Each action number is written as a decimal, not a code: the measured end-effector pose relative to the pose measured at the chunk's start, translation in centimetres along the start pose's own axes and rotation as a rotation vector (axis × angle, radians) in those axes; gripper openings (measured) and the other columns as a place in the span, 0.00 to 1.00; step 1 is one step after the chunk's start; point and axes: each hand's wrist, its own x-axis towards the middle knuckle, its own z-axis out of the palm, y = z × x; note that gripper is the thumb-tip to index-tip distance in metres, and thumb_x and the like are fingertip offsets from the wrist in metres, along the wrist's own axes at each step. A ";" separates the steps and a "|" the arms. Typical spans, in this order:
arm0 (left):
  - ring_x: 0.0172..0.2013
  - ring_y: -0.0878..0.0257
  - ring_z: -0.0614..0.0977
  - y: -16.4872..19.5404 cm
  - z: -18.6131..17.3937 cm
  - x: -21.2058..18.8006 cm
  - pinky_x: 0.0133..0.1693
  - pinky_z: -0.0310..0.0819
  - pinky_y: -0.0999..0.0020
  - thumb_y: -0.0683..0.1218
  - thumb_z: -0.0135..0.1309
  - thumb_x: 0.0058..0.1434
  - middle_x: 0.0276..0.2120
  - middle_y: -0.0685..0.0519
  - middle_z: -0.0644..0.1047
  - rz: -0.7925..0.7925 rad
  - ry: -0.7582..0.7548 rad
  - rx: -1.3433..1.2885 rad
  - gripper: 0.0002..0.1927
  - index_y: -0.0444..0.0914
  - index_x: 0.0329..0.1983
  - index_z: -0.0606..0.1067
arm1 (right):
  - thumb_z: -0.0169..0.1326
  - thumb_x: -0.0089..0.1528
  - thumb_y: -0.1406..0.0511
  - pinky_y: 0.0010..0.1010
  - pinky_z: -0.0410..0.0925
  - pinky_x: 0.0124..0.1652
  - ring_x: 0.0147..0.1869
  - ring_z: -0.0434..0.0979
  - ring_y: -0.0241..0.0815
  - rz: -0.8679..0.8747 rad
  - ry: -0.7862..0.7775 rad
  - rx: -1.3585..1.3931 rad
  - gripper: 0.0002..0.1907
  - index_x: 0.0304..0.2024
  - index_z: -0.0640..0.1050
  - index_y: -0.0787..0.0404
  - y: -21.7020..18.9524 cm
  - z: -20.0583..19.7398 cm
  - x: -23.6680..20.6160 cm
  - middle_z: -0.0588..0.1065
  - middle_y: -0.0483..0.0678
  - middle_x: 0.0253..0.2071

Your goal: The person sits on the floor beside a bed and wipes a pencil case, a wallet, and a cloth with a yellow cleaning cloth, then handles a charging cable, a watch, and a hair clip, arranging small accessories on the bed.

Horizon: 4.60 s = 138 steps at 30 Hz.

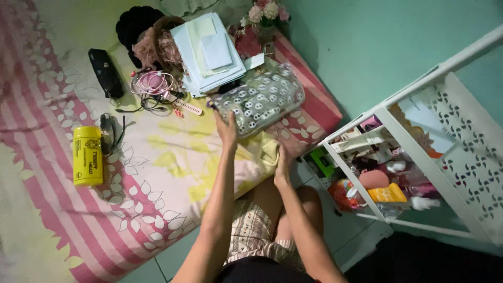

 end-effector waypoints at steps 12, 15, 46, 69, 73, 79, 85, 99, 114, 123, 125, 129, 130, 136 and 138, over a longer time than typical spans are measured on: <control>0.70 0.45 0.62 2.1 3.9 -4.3 0.71 0.52 0.54 0.38 0.60 0.57 0.69 0.38 0.61 0.430 -0.370 -0.073 0.44 0.33 0.75 0.54 | 0.52 0.64 0.60 0.45 0.67 0.61 0.61 0.77 0.54 -0.372 0.030 -0.854 0.27 0.65 0.71 0.63 2.3 0.0 -0.1 0.76 0.58 0.59; 0.68 0.45 0.64 -0.1 1.7 -3.8 0.69 0.54 0.54 0.42 0.61 0.56 0.66 0.37 0.64 0.337 -0.452 -0.112 0.43 0.34 0.73 0.57 | 0.62 0.56 0.65 0.55 0.60 0.67 0.63 0.74 0.60 -0.745 0.127 -1.584 0.20 0.50 0.75 0.55 1.5 -0.5 -1.1 0.74 0.55 0.53; 0.42 0.66 0.81 -3.3 -4.9 -1.2 0.41 0.74 0.72 0.47 0.47 0.71 0.48 0.51 0.80 -0.554 -0.305 -0.443 0.20 0.35 0.63 0.70 | 0.57 0.56 0.42 0.52 0.53 0.54 0.51 0.61 0.36 0.708 0.001 0.024 0.23 0.49 0.76 0.41 -0.4 25.7 14.1 0.70 0.34 0.44; 0.37 0.64 0.81 -6.6 -7.1 -2.1 0.35 0.74 0.70 0.50 0.46 0.70 0.47 0.47 0.78 -0.688 -0.136 -0.598 0.25 0.38 0.67 0.61 | 0.54 0.63 0.71 0.49 0.79 0.45 0.46 0.83 0.60 0.227 -0.415 0.362 0.18 0.53 0.71 0.78 1.5 24.4 15.0 0.76 0.62 0.50; 0.46 0.58 0.77 -6.3 -7.2 -2.5 0.41 0.77 0.60 0.58 0.44 0.70 0.53 0.45 0.73 -0.599 -0.094 -0.820 0.31 0.43 0.71 0.56 | 0.56 0.62 0.72 0.43 0.76 0.44 0.48 0.80 0.49 0.101 -0.349 0.210 0.20 0.56 0.72 0.67 1.5 19.9 13.0 0.76 0.53 0.50; 0.57 0.55 0.74 -4.5 -9.8 -2.9 0.49 0.80 0.48 0.63 0.45 0.62 0.56 0.52 0.71 -0.503 -0.287 -0.975 0.37 0.47 0.73 0.56 | 0.55 0.63 0.72 0.38 0.73 0.50 0.51 0.79 0.45 0.152 -0.369 0.184 0.20 0.58 0.72 0.69 -0.2 9.1 1.4 0.78 0.51 0.50; 0.43 0.54 0.76 -2.3 -12.4 -8.7 0.37 0.74 0.60 0.53 0.56 0.68 0.49 0.43 0.74 -0.624 -0.587 -0.660 0.33 0.28 0.66 0.64 | 0.56 0.61 0.70 0.40 0.72 0.49 0.52 0.79 0.46 0.162 -0.364 0.083 0.23 0.59 0.71 0.68 -4.6 -3.5 -8.5 0.78 0.50 0.49; 0.24 0.46 0.84 16.2 -2.9 -18.4 0.23 0.81 0.58 0.46 0.50 0.68 0.34 0.33 0.80 -0.808 -1.490 -0.552 0.24 0.21 0.57 0.64 | 0.55 0.58 0.70 0.43 0.73 0.50 0.51 0.80 0.51 -0.066 0.333 -0.023 0.28 0.61 0.70 0.73 -19.6 -19.2 -22.3 0.78 0.58 0.51; 0.31 0.44 0.86 16.8 14.2 -17.7 0.32 0.87 0.54 0.48 0.52 0.69 0.36 0.30 0.81 -0.675 -1.556 -0.405 0.27 0.19 0.58 0.68 | 0.59 0.62 0.67 0.42 0.70 0.52 0.54 0.78 0.55 -0.632 0.681 -0.969 0.26 0.62 0.68 0.66 -26.7 -20.6 -12.1 0.77 0.60 0.53; 0.26 0.50 0.85 18.9 15.0 -15.2 0.27 0.83 0.56 0.56 0.42 0.71 0.32 0.35 0.83 -0.331 -1.775 0.070 0.27 0.24 0.47 0.74 | 0.54 0.65 0.72 0.42 0.70 0.53 0.55 0.79 0.56 -0.586 0.743 -0.984 0.29 0.69 0.67 0.64 -28.9 -23.1 -7.3 0.76 0.59 0.55; 0.23 0.50 0.84 18.5 14.8 -15.8 0.27 0.80 0.56 0.56 0.45 0.72 0.28 0.36 0.83 -0.165 -1.653 0.286 0.25 0.27 0.46 0.78 | 0.54 0.65 0.72 0.42 0.70 0.54 0.55 0.80 0.58 -0.548 0.690 -0.984 0.29 0.69 0.67 0.63 -29.1 -23.5 -6.6 0.77 0.60 0.55; 0.23 0.53 0.82 17.4 13.9 -16.6 0.29 0.77 0.60 0.47 0.57 0.58 0.28 0.44 0.82 1.052 -1.173 0.083 0.17 0.37 0.50 0.83 | 0.56 0.60 0.74 0.47 0.66 0.57 0.60 0.73 0.70 -0.884 0.645 -1.246 0.34 0.69 0.65 0.69 -28.9 -23.4 -6.4 0.73 0.69 0.60; 0.22 0.53 0.82 17.2 13.6 -17.0 0.28 0.76 0.60 0.48 0.58 0.60 0.25 0.45 0.81 0.861 -1.154 0.137 0.14 0.38 0.46 0.83 | 0.55 0.61 0.72 0.47 0.67 0.55 0.58 0.75 0.68 -0.759 0.658 -1.186 0.33 0.69 0.65 0.67 -28.9 -23.1 -6.6 0.74 0.68 0.58; 0.18 0.57 0.82 17.1 11.8 -18.8 0.24 0.74 0.62 0.52 0.63 0.60 0.17 0.49 0.79 0.522 -0.922 0.172 0.12 0.39 0.33 0.83 | 0.50 0.66 0.62 0.45 0.70 0.49 0.52 0.80 0.60 -0.313 0.722 -0.942 0.27 0.67 0.65 0.61 -29.1 -21.7 -7.1 0.78 0.61 0.50; 0.18 0.57 0.82 17.4 11.6 -19.0 0.22 0.74 0.63 0.54 0.69 0.56 0.18 0.50 0.79 0.592 -0.731 0.158 0.16 0.37 0.26 0.81 | 0.53 0.66 0.59 0.48 0.69 0.49 0.50 0.79 0.65 -0.419 0.639 -1.046 0.23 0.59 0.71 0.67 -29.2 -21.9 -7.2 0.78 0.65 0.46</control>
